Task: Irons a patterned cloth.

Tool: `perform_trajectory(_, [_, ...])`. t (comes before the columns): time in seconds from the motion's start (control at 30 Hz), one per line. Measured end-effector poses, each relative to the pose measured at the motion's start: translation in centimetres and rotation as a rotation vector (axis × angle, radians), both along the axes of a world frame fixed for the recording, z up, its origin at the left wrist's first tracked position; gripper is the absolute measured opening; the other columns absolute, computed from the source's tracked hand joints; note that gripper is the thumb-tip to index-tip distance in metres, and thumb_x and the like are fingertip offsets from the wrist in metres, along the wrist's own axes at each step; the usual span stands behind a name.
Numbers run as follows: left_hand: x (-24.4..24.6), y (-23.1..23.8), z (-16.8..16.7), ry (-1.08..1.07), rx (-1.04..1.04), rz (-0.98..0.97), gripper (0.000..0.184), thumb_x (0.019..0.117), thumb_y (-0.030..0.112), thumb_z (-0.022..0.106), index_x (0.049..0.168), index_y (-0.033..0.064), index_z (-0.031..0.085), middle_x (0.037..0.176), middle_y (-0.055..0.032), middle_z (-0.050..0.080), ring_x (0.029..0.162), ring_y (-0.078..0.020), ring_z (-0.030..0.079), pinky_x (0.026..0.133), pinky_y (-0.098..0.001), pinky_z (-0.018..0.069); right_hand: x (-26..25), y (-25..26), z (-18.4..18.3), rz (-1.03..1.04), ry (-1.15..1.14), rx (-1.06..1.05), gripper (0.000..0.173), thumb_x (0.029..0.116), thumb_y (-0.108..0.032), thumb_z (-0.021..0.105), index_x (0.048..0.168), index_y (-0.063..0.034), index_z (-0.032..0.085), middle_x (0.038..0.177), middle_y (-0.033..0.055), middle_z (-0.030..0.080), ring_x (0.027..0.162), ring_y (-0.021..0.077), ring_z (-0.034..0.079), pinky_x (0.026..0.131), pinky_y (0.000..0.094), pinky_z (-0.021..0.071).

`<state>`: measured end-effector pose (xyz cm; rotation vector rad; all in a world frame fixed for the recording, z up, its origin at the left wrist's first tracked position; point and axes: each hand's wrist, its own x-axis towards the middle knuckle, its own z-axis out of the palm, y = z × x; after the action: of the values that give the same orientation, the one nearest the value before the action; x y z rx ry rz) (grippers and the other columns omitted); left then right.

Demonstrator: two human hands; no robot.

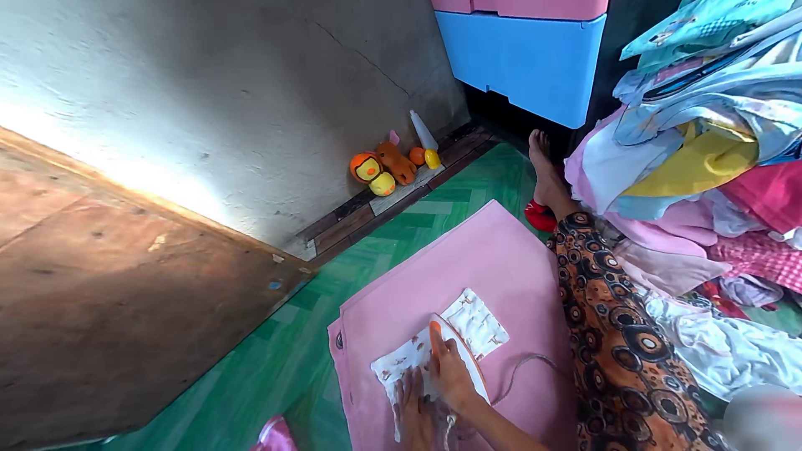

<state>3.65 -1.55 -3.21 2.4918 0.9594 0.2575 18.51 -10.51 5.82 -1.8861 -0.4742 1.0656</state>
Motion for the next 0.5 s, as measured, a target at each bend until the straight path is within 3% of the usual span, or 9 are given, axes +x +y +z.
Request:
perform_trajectory(0.23, [0.2, 0.1, -0.2, 0.019, -0.019, 0.033, 0.057, 0.0908, -0.010, 0.050, 0.146, 0.0022, 0.056, 0.159, -0.0243, 0.040, 0.148, -0.0542, 0.029, 0.116, -0.0744, 0.0199, -2.4, -3.4, -1.4, -0.029, -0.021, 0.039, 0.066, 0.1051, -0.019, 0.051, 0.165, -0.0163, 0.025, 0.150, 0.0266, 0.047, 0.108, 0.0386, 0.069, 0.091, 0.0518, 0.0579])
perform_trajectory(0.5, [-0.2, 0.3, -0.3, -0.055, -0.020, -0.025, 0.052, 0.0910, -0.002, 0.052, 0.143, -0.0028, 0.057, 0.157, -0.0276, 0.042, 0.147, -0.0558, 0.031, 0.116, -0.0750, 0.0185, 1.7, 2.7, 0.3, 0.007, -0.005, -0.017, 0.065, 0.1073, -0.022, 0.047, 0.166, -0.0148, 0.021, 0.153, 0.0270, 0.043, 0.114, 0.0390, 0.066, 0.095, 0.0516, 0.0560])
